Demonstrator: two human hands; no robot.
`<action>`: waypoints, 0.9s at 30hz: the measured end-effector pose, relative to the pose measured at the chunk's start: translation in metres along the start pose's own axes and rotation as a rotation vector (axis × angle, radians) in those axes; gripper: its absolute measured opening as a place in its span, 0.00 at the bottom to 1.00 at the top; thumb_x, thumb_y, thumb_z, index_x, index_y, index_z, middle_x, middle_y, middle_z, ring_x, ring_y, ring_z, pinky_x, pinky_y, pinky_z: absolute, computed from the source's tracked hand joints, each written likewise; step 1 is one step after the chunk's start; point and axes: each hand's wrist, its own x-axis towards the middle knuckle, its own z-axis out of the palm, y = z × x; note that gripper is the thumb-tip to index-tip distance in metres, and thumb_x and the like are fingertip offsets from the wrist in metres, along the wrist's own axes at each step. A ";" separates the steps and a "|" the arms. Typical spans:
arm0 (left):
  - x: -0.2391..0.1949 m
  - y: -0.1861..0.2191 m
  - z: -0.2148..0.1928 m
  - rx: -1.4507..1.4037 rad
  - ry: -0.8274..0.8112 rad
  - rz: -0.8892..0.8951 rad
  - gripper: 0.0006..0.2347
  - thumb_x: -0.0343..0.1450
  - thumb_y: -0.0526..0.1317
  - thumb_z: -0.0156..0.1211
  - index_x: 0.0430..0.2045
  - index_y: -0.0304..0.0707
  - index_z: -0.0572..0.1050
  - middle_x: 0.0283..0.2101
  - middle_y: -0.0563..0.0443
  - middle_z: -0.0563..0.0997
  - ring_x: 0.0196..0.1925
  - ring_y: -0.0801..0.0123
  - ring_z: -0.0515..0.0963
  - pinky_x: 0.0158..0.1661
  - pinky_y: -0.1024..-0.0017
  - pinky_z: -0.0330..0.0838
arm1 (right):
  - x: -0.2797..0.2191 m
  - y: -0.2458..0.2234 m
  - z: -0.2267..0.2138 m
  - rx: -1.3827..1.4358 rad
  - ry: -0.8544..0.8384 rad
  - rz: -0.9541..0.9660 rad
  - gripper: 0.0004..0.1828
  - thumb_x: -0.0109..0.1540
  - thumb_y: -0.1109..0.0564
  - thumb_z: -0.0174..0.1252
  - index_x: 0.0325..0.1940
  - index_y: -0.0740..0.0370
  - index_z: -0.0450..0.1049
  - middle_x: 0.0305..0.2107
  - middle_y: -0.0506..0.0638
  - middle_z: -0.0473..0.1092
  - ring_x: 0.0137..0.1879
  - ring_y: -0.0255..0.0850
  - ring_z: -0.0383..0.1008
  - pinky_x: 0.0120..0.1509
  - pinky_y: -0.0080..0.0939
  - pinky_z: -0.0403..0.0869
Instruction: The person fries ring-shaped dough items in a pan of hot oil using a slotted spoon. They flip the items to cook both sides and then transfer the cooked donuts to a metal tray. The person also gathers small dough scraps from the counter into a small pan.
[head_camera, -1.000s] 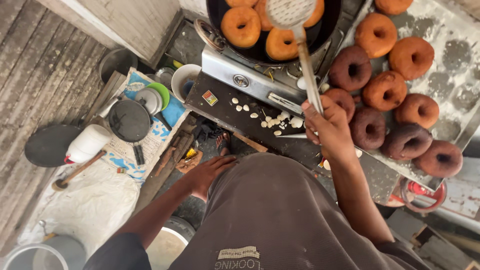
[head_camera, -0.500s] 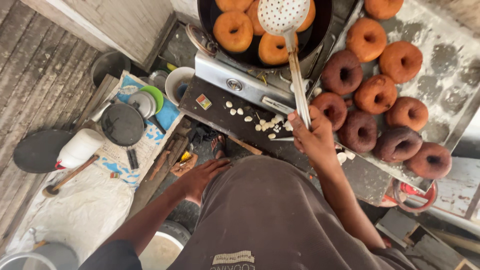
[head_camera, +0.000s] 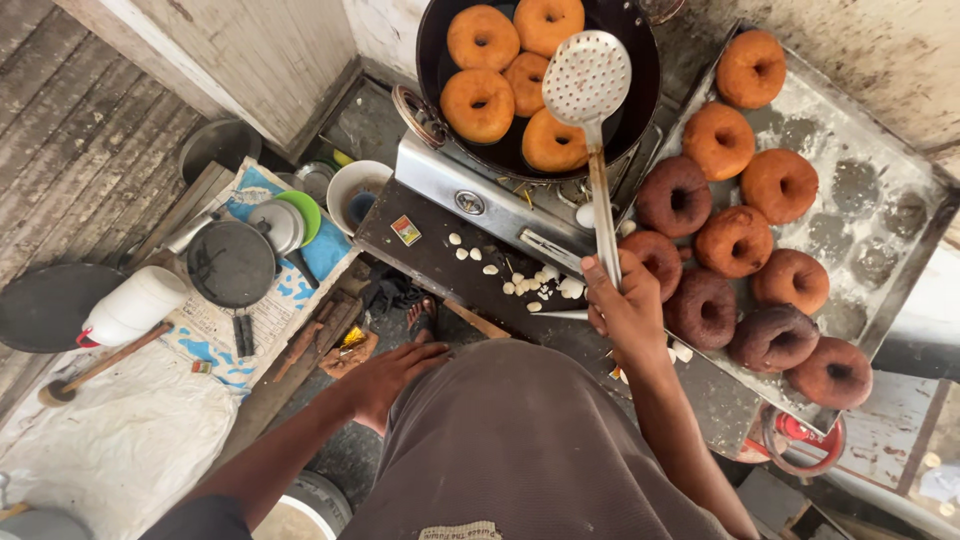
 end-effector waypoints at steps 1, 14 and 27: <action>0.001 0.001 -0.001 -0.015 -0.007 -0.013 0.62 0.42 0.60 0.86 0.72 0.53 0.49 0.77 0.46 0.51 0.78 0.43 0.45 0.72 0.45 0.44 | 0.000 0.000 0.000 0.008 0.002 0.015 0.09 0.68 0.55 0.58 0.43 0.63 0.68 0.20 0.40 0.59 0.20 0.25 0.54 0.19 0.29 0.55; 0.002 -0.003 -0.004 -0.031 -0.051 -0.016 0.65 0.42 0.61 0.87 0.73 0.54 0.46 0.78 0.45 0.48 0.79 0.44 0.39 0.73 0.42 0.40 | -0.004 0.000 0.005 -0.032 0.006 0.000 0.09 0.68 0.54 0.57 0.42 0.62 0.68 0.19 0.40 0.59 0.20 0.25 0.54 0.18 0.29 0.56; 0.000 -0.005 -0.004 -0.008 -0.046 0.009 0.63 0.43 0.62 0.86 0.72 0.53 0.48 0.77 0.45 0.49 0.79 0.44 0.40 0.73 0.46 0.41 | -0.010 0.003 -0.001 -0.110 0.100 -0.053 0.12 0.68 0.52 0.58 0.46 0.64 0.69 0.20 0.41 0.62 0.18 0.25 0.57 0.19 0.28 0.55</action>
